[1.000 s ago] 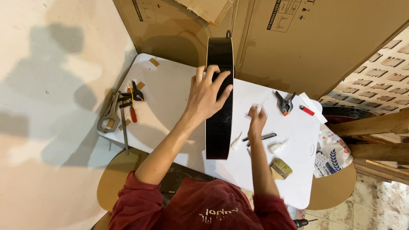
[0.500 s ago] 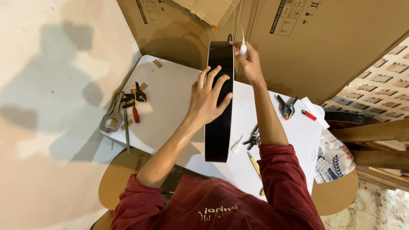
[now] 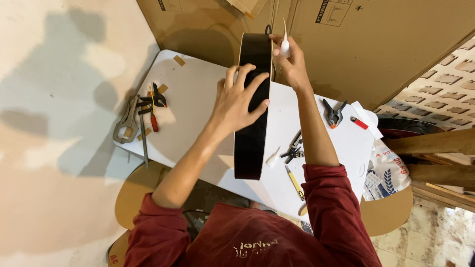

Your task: The person applies glue from a small bottle along the edge of a black curved wooden piece. They hold the piece with one hand and squeeze the glue bottle with the other, moving along the edge to cover it.

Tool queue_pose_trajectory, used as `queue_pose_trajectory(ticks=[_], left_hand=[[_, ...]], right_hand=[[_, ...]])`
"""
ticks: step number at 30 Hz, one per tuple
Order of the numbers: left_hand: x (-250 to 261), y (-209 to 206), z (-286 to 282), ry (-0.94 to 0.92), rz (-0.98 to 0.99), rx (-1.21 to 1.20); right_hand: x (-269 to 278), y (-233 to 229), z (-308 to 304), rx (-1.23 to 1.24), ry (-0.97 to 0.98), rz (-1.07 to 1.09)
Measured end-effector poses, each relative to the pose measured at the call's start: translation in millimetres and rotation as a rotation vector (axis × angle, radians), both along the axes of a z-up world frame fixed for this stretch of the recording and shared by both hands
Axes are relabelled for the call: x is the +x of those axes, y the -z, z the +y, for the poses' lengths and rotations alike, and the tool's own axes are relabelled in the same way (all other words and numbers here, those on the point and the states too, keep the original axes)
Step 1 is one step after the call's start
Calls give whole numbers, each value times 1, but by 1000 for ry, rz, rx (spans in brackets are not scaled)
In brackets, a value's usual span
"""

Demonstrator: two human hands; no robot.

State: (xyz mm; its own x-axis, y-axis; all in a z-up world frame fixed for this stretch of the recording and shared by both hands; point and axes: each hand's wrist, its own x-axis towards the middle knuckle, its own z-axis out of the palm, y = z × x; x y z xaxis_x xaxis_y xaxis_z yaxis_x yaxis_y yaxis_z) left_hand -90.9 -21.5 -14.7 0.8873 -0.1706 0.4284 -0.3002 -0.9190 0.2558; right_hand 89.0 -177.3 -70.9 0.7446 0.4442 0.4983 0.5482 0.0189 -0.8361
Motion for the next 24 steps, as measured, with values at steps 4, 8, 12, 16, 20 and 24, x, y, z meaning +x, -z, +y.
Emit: queue_pose_trajectory(ticks=[4,8,12,16,20,24], left_hand=[[18,-4,16,63,32,52],[34,-11,29,221,16,57],[49,-9,38,297,186,-19],[71,0,47,332,131,-11],[76,-1,47,329,150,14],[78,-2,49,327,163,12]], right_hand=[[1,10,2,83,-106,53],[-12,17,0,134,-94,276],[-31,9,1,199,-88,453],[-34,14,6,284,5,500],[-29,24,7,338,67,563],[-34,22,8,369,113,565]])
